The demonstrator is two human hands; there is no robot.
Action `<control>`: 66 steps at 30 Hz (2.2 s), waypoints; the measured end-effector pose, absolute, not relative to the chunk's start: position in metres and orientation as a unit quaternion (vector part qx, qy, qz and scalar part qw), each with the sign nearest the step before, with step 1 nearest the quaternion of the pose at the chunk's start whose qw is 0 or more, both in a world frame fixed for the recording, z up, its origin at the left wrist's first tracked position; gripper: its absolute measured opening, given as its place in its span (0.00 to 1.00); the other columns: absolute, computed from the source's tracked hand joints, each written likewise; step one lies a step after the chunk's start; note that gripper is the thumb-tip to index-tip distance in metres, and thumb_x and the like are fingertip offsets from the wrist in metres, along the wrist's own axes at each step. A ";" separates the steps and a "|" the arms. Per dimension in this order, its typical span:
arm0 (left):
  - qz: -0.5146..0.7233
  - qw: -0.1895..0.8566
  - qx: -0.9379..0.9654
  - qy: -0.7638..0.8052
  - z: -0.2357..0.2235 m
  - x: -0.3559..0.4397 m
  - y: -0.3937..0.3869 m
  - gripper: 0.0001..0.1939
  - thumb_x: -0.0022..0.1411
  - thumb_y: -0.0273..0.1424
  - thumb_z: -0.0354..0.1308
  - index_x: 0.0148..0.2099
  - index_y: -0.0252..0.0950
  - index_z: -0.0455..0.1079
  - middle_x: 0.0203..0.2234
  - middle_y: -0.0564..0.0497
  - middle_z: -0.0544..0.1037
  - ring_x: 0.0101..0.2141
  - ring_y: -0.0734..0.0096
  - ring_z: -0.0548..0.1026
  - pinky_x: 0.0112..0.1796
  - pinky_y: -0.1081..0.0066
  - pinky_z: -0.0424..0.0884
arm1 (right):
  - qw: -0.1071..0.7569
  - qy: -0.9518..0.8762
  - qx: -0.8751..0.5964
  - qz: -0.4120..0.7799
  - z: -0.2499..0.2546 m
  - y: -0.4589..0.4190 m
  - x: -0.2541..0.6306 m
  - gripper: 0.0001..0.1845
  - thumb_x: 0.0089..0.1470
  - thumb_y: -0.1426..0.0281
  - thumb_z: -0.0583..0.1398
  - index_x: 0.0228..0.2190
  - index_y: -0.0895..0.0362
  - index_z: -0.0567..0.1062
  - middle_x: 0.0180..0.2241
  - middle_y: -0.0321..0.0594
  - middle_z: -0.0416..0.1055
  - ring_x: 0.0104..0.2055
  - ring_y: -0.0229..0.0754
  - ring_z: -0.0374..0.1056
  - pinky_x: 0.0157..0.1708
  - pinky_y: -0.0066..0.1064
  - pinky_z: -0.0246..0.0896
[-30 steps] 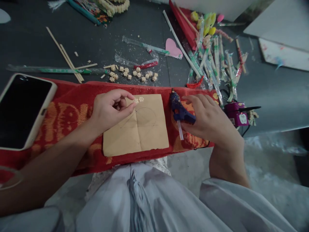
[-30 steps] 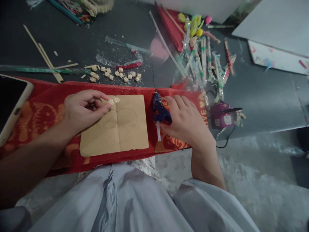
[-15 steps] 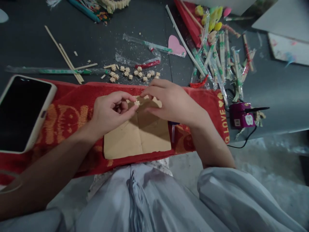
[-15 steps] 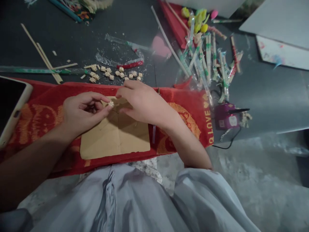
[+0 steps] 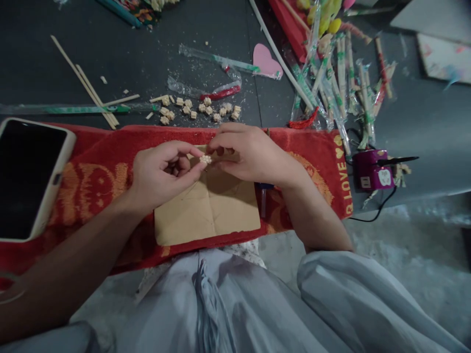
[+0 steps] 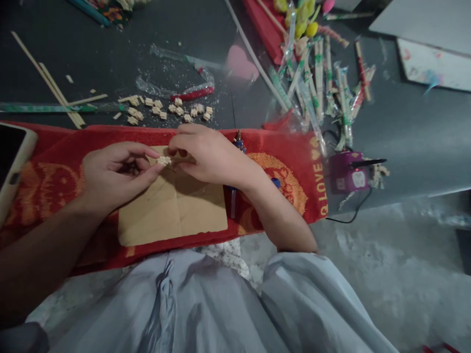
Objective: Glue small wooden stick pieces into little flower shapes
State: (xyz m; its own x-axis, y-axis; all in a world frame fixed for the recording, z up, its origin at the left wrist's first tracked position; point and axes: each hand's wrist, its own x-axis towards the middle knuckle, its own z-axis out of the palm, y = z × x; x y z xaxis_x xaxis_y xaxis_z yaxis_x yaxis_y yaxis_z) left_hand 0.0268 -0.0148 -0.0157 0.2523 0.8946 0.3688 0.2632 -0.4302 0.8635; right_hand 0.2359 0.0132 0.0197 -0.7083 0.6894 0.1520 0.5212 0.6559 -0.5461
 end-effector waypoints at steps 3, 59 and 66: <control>0.466 0.342 0.712 0.399 -0.016 0.028 -0.015 0.07 0.54 0.30 0.68 0.36 0.40 0.74 0.15 0.61 0.66 0.14 0.86 0.60 0.14 0.82 0.54 | 0.197 -0.888 -0.331 0.250 0.019 0.014 0.237 0.05 0.55 0.74 0.58 0.34 0.58 0.74 0.34 0.38 0.71 0.36 0.35 0.65 0.35 0.27 0.59; 0.461 0.302 0.733 0.399 -0.021 0.024 -0.013 0.06 0.57 0.29 0.65 0.38 0.43 0.75 0.16 0.60 0.68 0.15 0.84 0.63 0.15 0.80 0.57 | 0.244 -0.891 -0.348 0.160 0.010 0.006 0.237 0.08 0.61 0.68 0.56 0.34 0.56 0.75 0.35 0.39 0.72 0.41 0.41 0.67 0.42 0.34 0.63; 0.463 0.267 0.746 0.397 -0.025 0.022 -0.011 0.05 0.57 0.32 0.66 0.38 0.41 0.76 0.16 0.61 0.69 0.15 0.85 0.64 0.15 0.81 0.57 | 0.247 -0.896 -0.339 0.144 0.008 0.006 0.239 0.09 0.63 0.66 0.55 0.35 0.55 0.74 0.35 0.38 0.71 0.41 0.40 0.67 0.43 0.35 0.63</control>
